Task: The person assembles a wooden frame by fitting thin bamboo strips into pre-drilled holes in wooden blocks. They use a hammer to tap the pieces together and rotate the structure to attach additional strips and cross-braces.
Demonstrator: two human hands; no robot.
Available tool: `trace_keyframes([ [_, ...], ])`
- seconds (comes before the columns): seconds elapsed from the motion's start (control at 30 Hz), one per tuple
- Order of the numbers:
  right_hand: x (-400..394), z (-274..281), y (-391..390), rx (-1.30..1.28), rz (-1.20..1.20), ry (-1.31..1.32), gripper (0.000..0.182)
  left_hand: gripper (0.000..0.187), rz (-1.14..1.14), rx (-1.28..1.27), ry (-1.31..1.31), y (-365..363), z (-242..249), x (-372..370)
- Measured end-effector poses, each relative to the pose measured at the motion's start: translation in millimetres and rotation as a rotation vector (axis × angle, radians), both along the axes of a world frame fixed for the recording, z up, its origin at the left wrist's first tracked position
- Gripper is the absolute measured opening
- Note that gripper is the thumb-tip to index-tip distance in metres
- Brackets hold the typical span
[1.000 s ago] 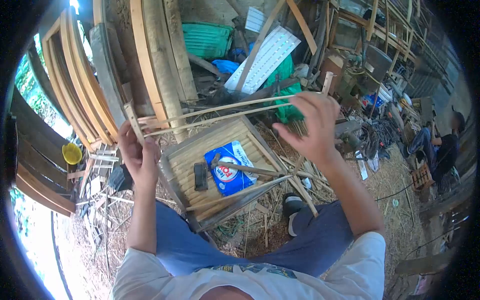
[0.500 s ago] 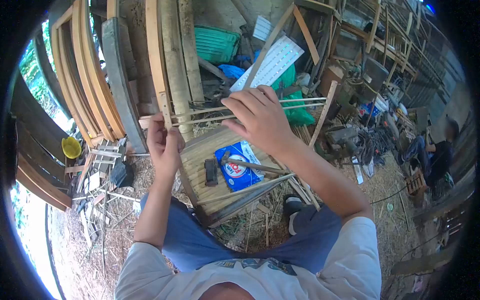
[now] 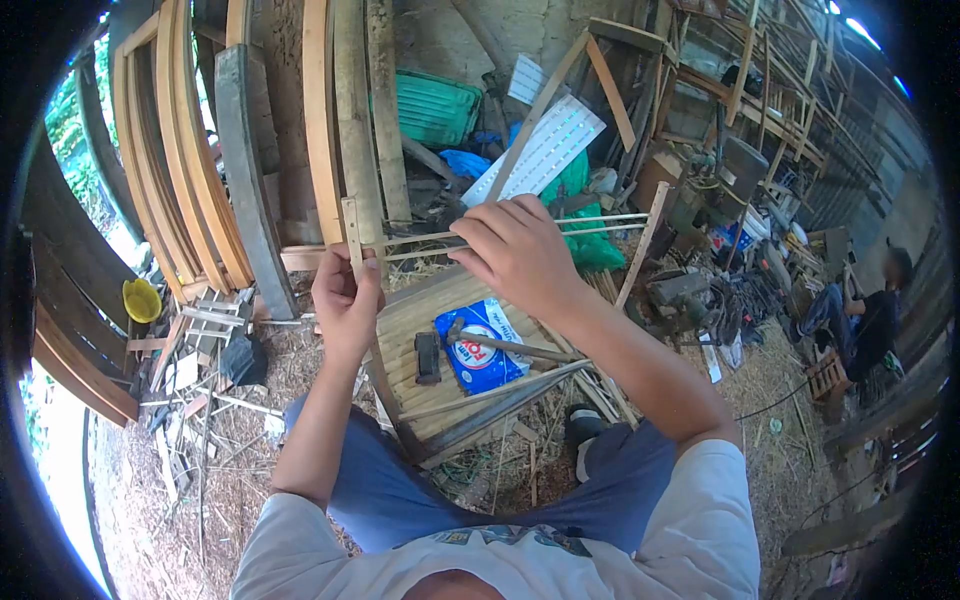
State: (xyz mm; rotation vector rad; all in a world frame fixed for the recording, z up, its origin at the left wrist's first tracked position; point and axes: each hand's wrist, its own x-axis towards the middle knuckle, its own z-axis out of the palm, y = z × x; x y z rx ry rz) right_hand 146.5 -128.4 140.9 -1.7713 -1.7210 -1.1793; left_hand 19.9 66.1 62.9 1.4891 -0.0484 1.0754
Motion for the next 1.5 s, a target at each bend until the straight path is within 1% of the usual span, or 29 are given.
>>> trace_keyframes([
  [0.17,1,-2,0,-0.005,0.015,0.029,0.030,0.011,0.048,0.012,0.018,-2,1,1],
  [0.37,-1,-3,2,0.009,0.004,0.035,0.025,0.010,0.042,-0.006,0.061,-3,4,-1],
  [0.47,0,-4,4,0.031,0.028,0.052,0.027,0.010,0.033,-0.019,0.051,-3,4,0],
  [0.57,-1,-4,5,0.029,0.034,0.060,0.026,0.013,-0.005,-0.086,0.086,-5,8,-5],
  [0.67,-1,-4,5,0.033,0.033,0.066,0.026,0.012,0.019,-0.015,0.059,-2,4,-1],
  [0.87,-1,-3,6,0.021,0.019,0.064,0.026,0.011,-0.002,-0.094,0.085,-6,8,-5],
  [0.97,-1,-3,4,0.001,0.000,0.059,0.024,0.010,0.002,-0.094,0.081,-5,8,-4],
  [1.07,-1,-4,2,0.018,0.012,0.054,0.029,0.008,-0.010,-0.081,0.086,-2,6,-4],
  [1.17,-6,-1,-2,0.086,0.005,0.054,0.034,0.008,-0.180,-0.149,-0.007,-1,6,-9],
  [1.27,-8,-5,-14,0.122,0.002,0.026,0.036,0.018,-0.218,-0.195,-0.036,0,6,-11],
  [1.37,-1,-18,-21,0.153,0.013,-0.038,0.034,0.022,-0.215,-0.180,-0.008,3,3,-12],
  [1.5,8,-26,-24,0.142,-0.009,-0.048,0.029,0.016,-0.218,-0.167,-0.094,-1,2,-9],
])
